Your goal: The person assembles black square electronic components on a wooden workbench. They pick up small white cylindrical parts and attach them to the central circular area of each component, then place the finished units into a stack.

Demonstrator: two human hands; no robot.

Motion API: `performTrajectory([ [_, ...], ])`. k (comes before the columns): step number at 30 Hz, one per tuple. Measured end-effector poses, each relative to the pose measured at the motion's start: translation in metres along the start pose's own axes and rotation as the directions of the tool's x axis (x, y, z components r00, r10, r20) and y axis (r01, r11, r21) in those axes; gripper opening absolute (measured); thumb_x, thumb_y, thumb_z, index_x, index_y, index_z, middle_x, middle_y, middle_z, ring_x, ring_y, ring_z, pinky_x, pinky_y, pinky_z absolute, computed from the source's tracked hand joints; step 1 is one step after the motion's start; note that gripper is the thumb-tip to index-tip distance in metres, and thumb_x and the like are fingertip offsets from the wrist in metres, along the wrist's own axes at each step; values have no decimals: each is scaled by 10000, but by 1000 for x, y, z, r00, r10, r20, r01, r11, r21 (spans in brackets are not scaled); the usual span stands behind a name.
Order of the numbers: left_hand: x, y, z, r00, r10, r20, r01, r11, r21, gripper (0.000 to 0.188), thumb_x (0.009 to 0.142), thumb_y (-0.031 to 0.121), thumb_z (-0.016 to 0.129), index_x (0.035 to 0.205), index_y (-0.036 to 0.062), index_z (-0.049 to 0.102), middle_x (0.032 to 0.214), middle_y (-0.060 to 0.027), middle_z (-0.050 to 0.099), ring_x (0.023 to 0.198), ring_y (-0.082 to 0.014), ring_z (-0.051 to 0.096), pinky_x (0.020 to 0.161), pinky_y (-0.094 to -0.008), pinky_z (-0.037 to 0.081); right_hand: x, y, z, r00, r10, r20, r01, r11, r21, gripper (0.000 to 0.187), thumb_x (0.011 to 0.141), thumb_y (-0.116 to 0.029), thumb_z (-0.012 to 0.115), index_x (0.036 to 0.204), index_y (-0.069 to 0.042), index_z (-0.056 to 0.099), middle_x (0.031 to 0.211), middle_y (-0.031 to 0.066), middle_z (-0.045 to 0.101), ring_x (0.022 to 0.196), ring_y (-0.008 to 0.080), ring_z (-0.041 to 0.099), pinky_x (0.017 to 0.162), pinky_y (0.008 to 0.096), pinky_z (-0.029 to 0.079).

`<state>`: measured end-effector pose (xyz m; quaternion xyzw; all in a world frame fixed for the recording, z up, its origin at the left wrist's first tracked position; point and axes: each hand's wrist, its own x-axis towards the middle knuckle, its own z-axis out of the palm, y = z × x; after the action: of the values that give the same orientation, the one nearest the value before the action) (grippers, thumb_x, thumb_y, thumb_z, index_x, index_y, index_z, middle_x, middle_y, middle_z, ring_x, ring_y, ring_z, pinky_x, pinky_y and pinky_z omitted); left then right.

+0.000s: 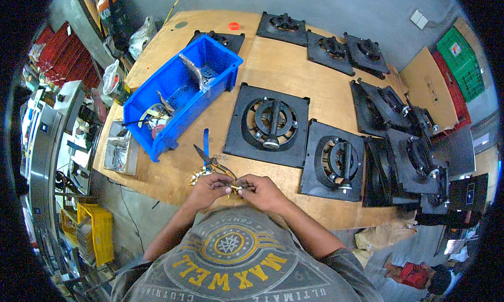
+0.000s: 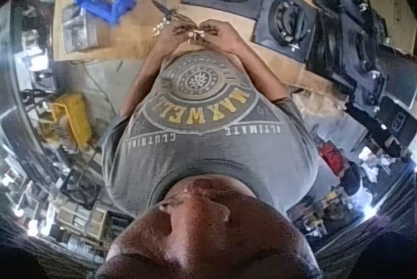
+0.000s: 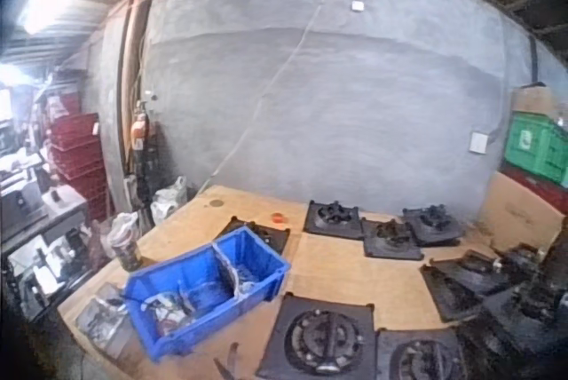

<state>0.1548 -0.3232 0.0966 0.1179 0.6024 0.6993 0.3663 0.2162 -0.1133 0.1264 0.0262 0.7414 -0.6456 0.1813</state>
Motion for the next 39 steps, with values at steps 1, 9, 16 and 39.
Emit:
performTrajectory([
  [1, 1, 2, 0, 1000, -6, 25, 6, 1000, -23, 264, 839, -11, 679, 1096, -11, 616, 979, -48, 665, 883, -112, 626, 791, -245, 512, -1, -6, 0, 1000, -16, -3, 16, 1000, -21, 320, 852, -71, 637, 1152, 30, 587, 993, 100, 671, 870, 138, 642, 799, 283, 519],
  [9, 8, 10, 1, 999, 33, 3, -33, 999, -37, 252, 811, -6, 716, 1042, -9, 616, 922, -39, 659, 830, -97, 622, 744, -243, 519, -14, -33, -5, 995, -51, -84, 36, 986, -164, 273, 846, -101, 649, 1101, -6, 632, 932, 107, 687, 827, 149, 653, 757, 298, 526],
  [16, 27, 27, 16, 990, -86, 109, 84, 996, 25, 299, 807, -11, 713, 1077, -2, 585, 976, -59, 643, 879, -118, 626, 758, -254, 528, -19, -26, -2, 958, -123, -260, 101, 990, -94, 289, 835, -128, 652, 1096, -5, 643, 944, 134, 696, 827, 162, 667, 734, 314, 525],
  [39, 214, 78, 42, 518, -105, 849, -852, -155, 500, 495, 780, 107, 624, 1261, 218, 584, 1298, -125, 554, 1241, -318, 494, 1034, -437, 405, 54, 64, -18, 472, -36, -881, 35, 999, -22, 272, 831, -170, 679, 1049, -9, 664, 879, 183, 687, 780, 275, 673, 713, 355, 521],
])
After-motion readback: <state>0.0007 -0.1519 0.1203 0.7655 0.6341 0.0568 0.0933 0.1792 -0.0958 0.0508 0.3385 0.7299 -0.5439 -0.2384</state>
